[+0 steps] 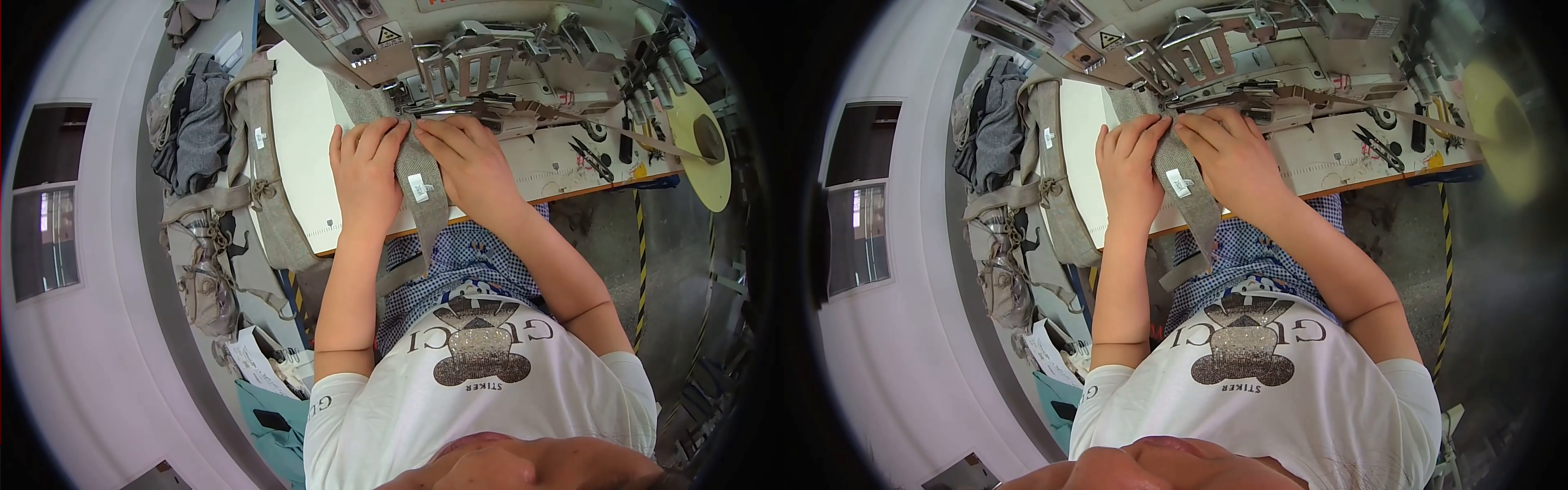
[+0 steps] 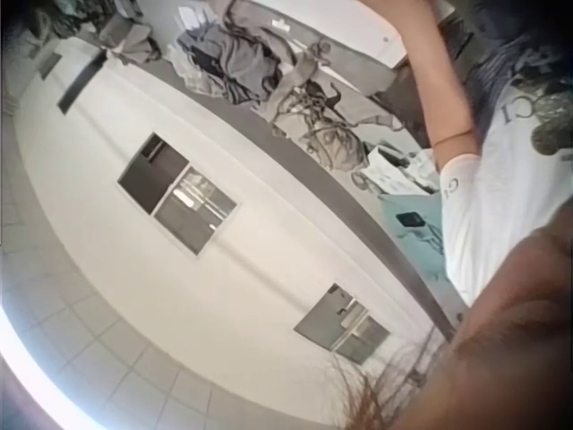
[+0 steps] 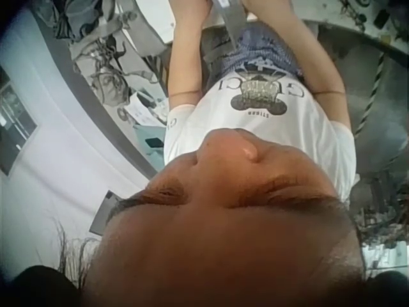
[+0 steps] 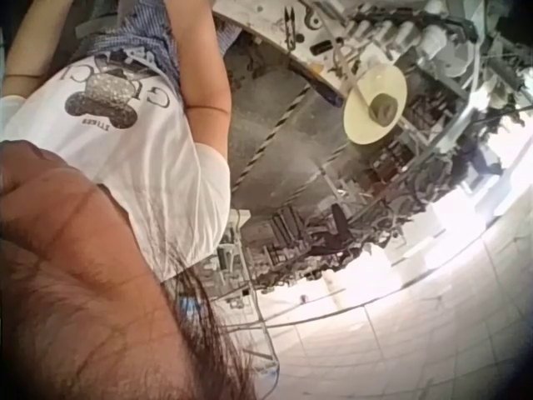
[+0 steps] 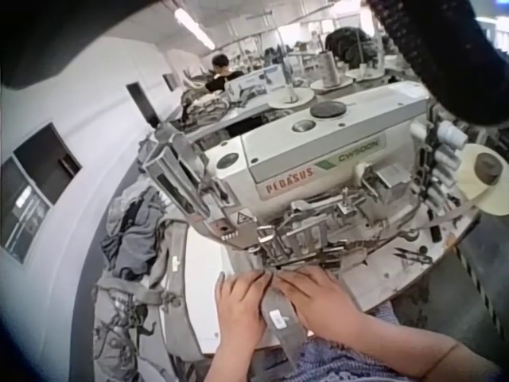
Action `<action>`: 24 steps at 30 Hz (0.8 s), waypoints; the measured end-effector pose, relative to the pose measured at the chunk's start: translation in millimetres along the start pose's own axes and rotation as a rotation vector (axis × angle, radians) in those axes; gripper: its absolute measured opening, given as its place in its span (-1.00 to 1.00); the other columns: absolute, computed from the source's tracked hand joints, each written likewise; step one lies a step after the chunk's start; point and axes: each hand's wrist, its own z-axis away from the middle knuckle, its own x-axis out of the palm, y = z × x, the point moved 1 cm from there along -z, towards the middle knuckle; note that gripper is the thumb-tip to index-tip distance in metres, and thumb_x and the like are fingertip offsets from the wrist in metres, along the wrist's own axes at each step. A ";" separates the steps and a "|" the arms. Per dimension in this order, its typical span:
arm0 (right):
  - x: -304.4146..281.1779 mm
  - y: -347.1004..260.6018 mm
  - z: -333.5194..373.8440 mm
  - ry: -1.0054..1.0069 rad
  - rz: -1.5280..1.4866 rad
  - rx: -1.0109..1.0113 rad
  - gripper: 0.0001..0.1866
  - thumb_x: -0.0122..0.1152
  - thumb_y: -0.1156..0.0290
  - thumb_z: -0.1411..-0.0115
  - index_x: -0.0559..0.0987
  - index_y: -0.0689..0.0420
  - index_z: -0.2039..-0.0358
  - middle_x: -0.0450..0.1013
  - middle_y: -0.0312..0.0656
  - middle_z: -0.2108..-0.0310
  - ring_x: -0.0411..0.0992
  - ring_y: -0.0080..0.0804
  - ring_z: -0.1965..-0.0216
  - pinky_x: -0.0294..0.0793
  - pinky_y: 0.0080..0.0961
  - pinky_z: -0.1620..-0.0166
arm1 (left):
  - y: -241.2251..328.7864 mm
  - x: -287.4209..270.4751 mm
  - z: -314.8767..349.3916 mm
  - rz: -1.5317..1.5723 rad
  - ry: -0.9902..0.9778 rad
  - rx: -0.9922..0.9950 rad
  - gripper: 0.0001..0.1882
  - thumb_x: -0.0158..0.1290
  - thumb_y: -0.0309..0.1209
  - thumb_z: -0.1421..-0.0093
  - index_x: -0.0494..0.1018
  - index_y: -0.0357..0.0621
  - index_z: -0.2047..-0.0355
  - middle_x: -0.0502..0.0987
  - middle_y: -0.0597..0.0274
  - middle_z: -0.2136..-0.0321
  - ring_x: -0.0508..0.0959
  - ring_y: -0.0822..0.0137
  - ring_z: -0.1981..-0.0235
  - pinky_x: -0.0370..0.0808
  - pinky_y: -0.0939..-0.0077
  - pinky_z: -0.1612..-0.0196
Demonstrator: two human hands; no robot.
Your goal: Operating an industrial sewing machine to stitch fabric pieces together.
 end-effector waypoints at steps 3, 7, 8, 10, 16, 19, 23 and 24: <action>0.6 -0.1 0.0 0.000 0.008 0.000 -0.49 0.26 0.59 -0.09 0.66 0.19 -0.11 0.57 -0.23 -0.17 0.47 -0.14 -0.15 0.52 -0.16 -0.18 | -1.3 -0.2 0.2 0.002 -0.005 0.008 -0.45 0.12 -0.70 -0.10 0.63 0.06 -0.09 0.61 0.36 -0.06 0.54 0.09 -0.12 0.21 -0.17 -0.47; 3.4 -0.6 0.5 0.003 0.028 -0.002 -0.51 0.28 0.57 -0.10 0.67 0.18 -0.10 0.56 -0.23 -0.16 0.47 -0.14 -0.14 0.52 -0.16 -0.17 | -6.6 -1.8 0.4 -0.018 -0.027 0.043 -0.49 0.15 -0.63 -0.12 0.63 0.06 -0.10 0.59 0.40 -0.07 0.53 0.16 -0.12 0.18 -0.18 -0.48; 4.0 -0.9 0.5 0.004 0.035 -0.003 -0.51 0.28 0.56 -0.10 0.67 0.18 -0.10 0.56 -0.23 -0.15 0.47 -0.14 -0.13 0.52 -0.15 -0.17 | -8.3 -2.8 0.2 -0.029 -0.037 0.058 -0.51 0.17 -0.59 -0.13 0.63 0.05 -0.10 0.58 0.42 -0.07 0.53 0.19 -0.12 0.18 -0.19 -0.49; 4.6 -1.9 0.4 0.005 0.042 -0.007 -0.51 0.29 0.56 -0.10 0.66 0.17 -0.11 0.55 -0.24 -0.16 0.47 -0.13 -0.13 0.52 -0.15 -0.17 | -11.9 -5.1 -1.1 -0.031 -0.039 0.079 -0.50 0.17 -0.60 -0.13 0.63 0.06 -0.10 0.58 0.42 -0.07 0.53 0.19 -0.12 0.17 -0.19 -0.49; 0.5 -5.8 -0.2 -0.018 0.045 -0.009 -0.46 0.36 0.55 -0.06 0.64 0.13 -0.13 0.51 -0.25 -0.19 0.45 -0.11 -0.14 0.51 -0.13 -0.17 | -24.5 -8.0 -3.7 -0.031 -0.054 0.201 -0.44 0.20 -0.62 -0.07 0.62 0.06 -0.11 0.58 0.44 -0.08 0.53 0.19 -0.13 0.15 -0.20 -0.51; 1.2 -3.7 -0.3 -0.023 0.031 -0.009 -0.44 0.38 0.54 -0.05 0.64 0.12 -0.14 0.51 -0.25 -0.20 0.45 -0.11 -0.14 0.51 -0.13 -0.17 | -25.5 -7.9 -5.4 -0.005 -0.067 0.198 -0.42 0.21 -0.64 -0.05 0.61 0.05 -0.12 0.58 0.41 -0.07 0.53 0.17 -0.12 0.19 -0.19 -0.49; 2.3 -2.4 0.0 -0.022 0.016 -0.005 -0.45 0.38 0.54 -0.05 0.64 0.11 -0.13 0.51 -0.26 -0.19 0.45 -0.11 -0.14 0.51 -0.13 -0.17 | -21.0 -7.6 -8.0 0.056 -0.093 0.159 -0.34 0.17 -0.72 0.00 0.59 0.04 -0.15 0.57 0.31 -0.05 0.53 0.08 -0.12 0.26 -0.15 -0.48; 2.6 -2.1 0.2 -0.019 0.012 -0.004 -0.46 0.37 0.53 -0.06 0.64 0.11 -0.12 0.51 -0.26 -0.19 0.45 -0.11 -0.14 0.51 -0.13 -0.17 | -19.9 -7.9 -8.9 0.079 -0.103 0.141 -0.30 0.15 -0.76 0.02 0.59 0.03 -0.16 0.57 0.28 -0.04 0.53 0.03 -0.12 0.28 -0.13 -0.47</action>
